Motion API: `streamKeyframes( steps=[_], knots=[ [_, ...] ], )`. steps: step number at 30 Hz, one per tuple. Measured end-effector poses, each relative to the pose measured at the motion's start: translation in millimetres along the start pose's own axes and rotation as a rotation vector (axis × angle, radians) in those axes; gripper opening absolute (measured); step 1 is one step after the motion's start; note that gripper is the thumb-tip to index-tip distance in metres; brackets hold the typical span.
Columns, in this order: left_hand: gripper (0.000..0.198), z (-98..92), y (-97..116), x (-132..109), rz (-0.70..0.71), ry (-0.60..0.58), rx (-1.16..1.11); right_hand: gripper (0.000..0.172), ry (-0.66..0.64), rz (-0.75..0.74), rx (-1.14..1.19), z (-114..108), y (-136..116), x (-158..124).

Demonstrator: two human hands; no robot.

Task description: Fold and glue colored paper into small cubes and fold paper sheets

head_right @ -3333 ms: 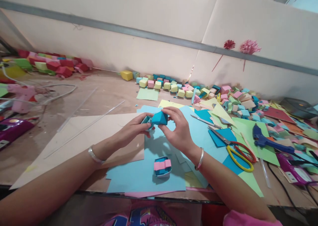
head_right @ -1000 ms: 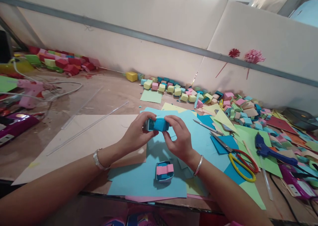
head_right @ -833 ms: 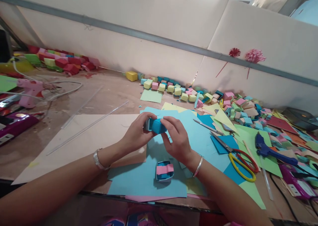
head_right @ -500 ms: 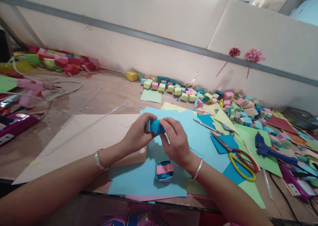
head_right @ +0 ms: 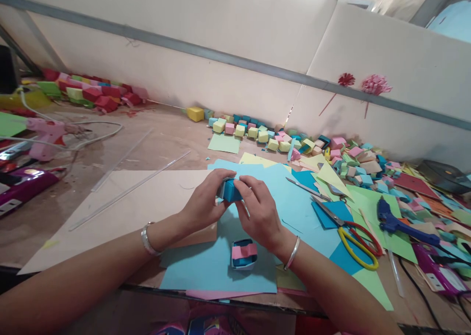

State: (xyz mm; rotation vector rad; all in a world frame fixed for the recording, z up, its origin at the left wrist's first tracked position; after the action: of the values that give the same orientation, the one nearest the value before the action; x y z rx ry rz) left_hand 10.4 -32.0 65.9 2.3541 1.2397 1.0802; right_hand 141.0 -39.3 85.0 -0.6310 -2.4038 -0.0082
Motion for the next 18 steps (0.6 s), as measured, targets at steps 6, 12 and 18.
streamKeyframes(
  steps=[6, 12, 18],
  knots=[
    [0.07, 4.1, -2.5, -2.1, -0.009, -0.014, -0.027, 0.049, -0.05, -0.072, -0.016, 5.5, -0.8, 2.4],
    [0.073, -1.2, -7.9, 0.3, -0.102, -0.009, -0.137, 0.043, -0.071, -0.019, 0.044, 1.4, 5.9, 2.2],
    [0.049, -5.4, -2.4, 3.9, -0.093, -0.032, -0.16, 0.042, -0.109, -0.062, 0.106, -1.4, 4.2, 5.0]
  ],
)
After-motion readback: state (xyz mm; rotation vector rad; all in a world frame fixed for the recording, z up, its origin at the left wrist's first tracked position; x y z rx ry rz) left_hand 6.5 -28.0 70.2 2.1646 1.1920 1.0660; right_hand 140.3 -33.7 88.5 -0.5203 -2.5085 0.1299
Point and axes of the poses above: each hand's wrist, its own x-axis towards the middle knuckle, its own z-axis out of the palm, y = z × x, the point moved 7 cm from there along x, towards the middle knuckle, and after that the axes turned 14 degrees about -y, right-handed, at the moved point
